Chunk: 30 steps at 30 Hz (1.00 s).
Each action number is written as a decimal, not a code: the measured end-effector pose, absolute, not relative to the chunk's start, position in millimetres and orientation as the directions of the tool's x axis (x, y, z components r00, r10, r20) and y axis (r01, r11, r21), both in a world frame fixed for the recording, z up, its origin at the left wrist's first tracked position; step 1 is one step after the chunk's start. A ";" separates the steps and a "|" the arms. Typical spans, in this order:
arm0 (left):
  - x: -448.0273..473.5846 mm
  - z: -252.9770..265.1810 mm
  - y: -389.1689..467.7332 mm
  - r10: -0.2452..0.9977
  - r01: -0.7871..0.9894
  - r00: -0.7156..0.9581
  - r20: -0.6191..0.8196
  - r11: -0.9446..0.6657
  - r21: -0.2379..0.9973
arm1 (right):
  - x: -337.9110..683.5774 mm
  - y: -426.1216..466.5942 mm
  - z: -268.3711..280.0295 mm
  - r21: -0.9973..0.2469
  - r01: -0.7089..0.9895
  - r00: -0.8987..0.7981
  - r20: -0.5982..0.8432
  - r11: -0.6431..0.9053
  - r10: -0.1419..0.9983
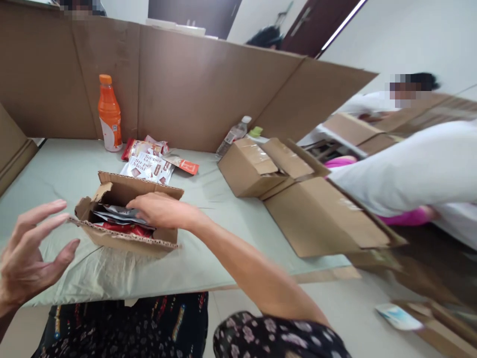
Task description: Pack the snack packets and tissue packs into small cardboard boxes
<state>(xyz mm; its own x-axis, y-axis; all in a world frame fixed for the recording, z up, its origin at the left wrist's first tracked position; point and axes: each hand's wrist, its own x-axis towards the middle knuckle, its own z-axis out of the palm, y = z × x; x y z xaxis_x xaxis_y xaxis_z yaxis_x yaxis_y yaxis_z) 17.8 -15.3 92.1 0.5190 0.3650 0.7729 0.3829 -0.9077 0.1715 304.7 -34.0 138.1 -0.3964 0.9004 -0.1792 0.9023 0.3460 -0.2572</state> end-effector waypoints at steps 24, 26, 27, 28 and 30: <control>50.7 65.3 22.8 0.756 0.566 0.402 0.516 -0.649 0.509 | 390.8 -98.7 69.9 -0.754 0.480 -0.245 0.375 0.448 0.894; 54.4 62.1 27.9 0.763 0.561 0.461 0.453 -0.646 0.517 | 394.6 -110.7 55.8 -0.700 0.559 -0.261 0.361 0.444 0.896; 55.8 61.1 29.7 0.761 0.555 0.480 0.437 -0.649 0.520 | 394.3 -115.4 48.7 -0.657 0.612 -0.259 0.358 0.439 0.897; 56.3 60.5 31.0 0.759 0.548 0.488 0.431 -0.651 0.526 | 392.7 -119.0 42.3 -0.618 0.657 -0.252 0.360 0.432 0.898; 53.7 61.1 31.6 0.757 0.526 0.487 0.435 -0.652 0.546 | 385.9 -122.8 32.8 -0.573 0.698 -0.243 0.376 0.430 0.894</control>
